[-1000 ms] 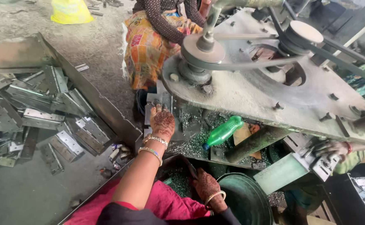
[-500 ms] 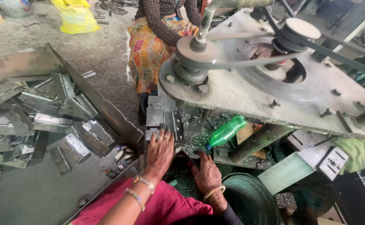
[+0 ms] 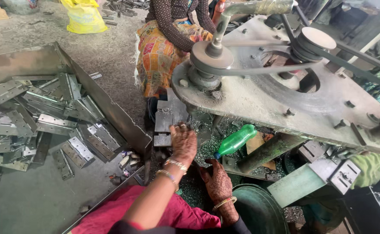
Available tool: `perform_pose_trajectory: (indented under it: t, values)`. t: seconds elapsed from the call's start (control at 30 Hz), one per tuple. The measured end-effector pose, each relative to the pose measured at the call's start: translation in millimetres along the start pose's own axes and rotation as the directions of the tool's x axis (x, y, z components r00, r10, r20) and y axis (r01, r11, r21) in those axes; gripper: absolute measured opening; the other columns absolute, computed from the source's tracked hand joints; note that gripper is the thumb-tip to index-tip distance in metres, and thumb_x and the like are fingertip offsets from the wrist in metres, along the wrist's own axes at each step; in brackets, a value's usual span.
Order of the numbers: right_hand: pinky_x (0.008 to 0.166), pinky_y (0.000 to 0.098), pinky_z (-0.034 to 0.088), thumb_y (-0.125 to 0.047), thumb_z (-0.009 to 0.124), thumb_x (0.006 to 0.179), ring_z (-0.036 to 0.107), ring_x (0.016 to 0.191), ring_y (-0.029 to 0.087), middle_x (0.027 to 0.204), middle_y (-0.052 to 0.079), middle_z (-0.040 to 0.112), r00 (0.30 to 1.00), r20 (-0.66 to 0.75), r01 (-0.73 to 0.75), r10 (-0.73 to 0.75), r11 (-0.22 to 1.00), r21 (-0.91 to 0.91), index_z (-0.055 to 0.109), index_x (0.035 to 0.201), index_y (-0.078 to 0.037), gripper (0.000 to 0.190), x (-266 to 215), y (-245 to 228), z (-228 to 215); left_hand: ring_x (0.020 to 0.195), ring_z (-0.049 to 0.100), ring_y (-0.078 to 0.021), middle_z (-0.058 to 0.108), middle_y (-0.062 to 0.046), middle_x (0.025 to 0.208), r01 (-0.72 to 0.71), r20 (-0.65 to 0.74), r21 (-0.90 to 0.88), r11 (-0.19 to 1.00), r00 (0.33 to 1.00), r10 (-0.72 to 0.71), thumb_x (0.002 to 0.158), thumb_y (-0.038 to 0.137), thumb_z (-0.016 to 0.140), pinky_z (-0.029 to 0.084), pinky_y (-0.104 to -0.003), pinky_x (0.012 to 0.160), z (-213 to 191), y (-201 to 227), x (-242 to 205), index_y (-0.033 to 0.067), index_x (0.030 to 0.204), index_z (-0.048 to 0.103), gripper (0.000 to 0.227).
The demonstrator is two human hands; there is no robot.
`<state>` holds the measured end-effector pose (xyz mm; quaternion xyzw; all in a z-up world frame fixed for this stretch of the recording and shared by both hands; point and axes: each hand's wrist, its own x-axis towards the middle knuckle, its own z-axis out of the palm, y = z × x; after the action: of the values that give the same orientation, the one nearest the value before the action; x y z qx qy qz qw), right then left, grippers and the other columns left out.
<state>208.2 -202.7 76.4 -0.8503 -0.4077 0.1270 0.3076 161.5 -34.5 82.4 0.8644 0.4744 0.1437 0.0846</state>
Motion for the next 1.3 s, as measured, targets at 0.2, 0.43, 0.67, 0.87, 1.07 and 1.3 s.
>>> perform_pose_trajectory:
  t: [0.2, 0.43, 0.67, 0.87, 1.07, 1.3]
  values:
    - [0.089, 0.0482, 0.053, -0.041, 0.066, 0.090, 0.066, 0.112, 0.036, 0.124, 0.013, 0.068, 0.994, 0.071, 0.091, -0.083, 0.988, -0.122, 0.057, 0.132, -0.014, 0.050, 7.9, 8.0, 9.8, 0.150, 0.026, -0.0386, 0.039, -0.016, 0.159, -0.258, 0.142, -0.003, 0.966, 0.956, 0.256, 0.077, 0.050, 0.074, 0.004, -0.060, 0.116, -9.9, -60.1, -29.8, -0.0008, 0.143, 0.057, 0.086]
    - [0.092, 0.0496, 0.052, -0.046, 0.065, 0.092, 0.066, 0.111, 0.038, 0.116, 0.017, 0.071, 0.961, 0.277, 0.053, 0.013, 0.972, -0.230, 0.052, 0.134, -0.014, 0.054, 17.1, 34.6, 20.5, 0.151, 0.030, -0.0342, 0.044, -0.014, 0.157, -0.224, 0.228, 0.265, 0.938, 0.960, 0.164, 0.094, 0.041, 0.067, 0.001, -0.066, 0.121, -25.0, -37.3, -13.2, 0.0104, 0.134, 0.064, 0.050]
    - [0.083, 0.0525, 0.055, -0.036, 0.071, 0.089, 0.068, 0.100, 0.044, 0.105, 0.023, 0.072, 0.970, 0.227, -0.045, 0.086, 0.982, -0.181, 0.051, 0.136, -0.009, 0.058, -19.4, 145.1, 106.8, 0.150, 0.031, -0.0326, 0.045, -0.010, 0.157, -0.220, 0.204, 0.147, 0.964, 0.961, 0.188, 0.089, 0.043, 0.070, 0.000, -0.066, 0.120, -22.4, -52.5, -17.7, 0.0101, 0.135, 0.063, 0.057]
    - [0.080, 0.0530, 0.056, -0.036, 0.069, 0.092, 0.067, 0.100, 0.047, 0.101, 0.027, 0.073, 0.964, 0.250, -0.060, 0.091, 0.990, -0.129, 0.059, 0.122, -0.006, 0.044, -10.8, 183.1, 118.2, 0.152, 0.029, -0.0329, 0.044, -0.006, 0.158, -0.245, 0.263, 0.204, 0.948, 0.946, 0.188, 0.096, 0.035, 0.060, -0.002, -0.067, 0.121, -26.0, -47.4, -15.4, 0.0131, 0.136, 0.064, 0.045]
    - [0.081, 0.0538, 0.055, -0.041, 0.064, 0.092, 0.069, 0.098, 0.046, 0.103, 0.026, 0.072, 0.960, 0.257, -0.028, 0.112, 0.950, -0.310, 0.054, 0.127, -0.006, 0.050, -10.3, 175.1, 116.3, 0.151, 0.030, -0.0332, 0.044, -0.012, 0.158, -0.229, 0.240, 0.375, 0.898, 0.960, 0.144, 0.103, 0.029, 0.050, -0.003, -0.067, 0.119, -17.4, -37.9, 0.7, 0.0149, 0.137, 0.063, 0.040]
    - [0.078, 0.0483, 0.061, -0.037, 0.068, 0.089, 0.073, 0.095, 0.042, 0.103, 0.027, 0.074, 0.953, 0.291, -0.002, 0.084, 0.963, -0.270, 0.052, 0.134, -0.004, 0.058, -6.2, 198.0, 123.5, 0.153, 0.030, -0.0314, 0.050, -0.011, 0.153, -0.196, 0.271, 0.259, 0.946, 0.955, 0.123, 0.099, 0.036, 0.051, -0.003, -0.067, 0.121, -14.7, -45.3, -2.1, 0.0119, 0.129, 0.069, 0.043]
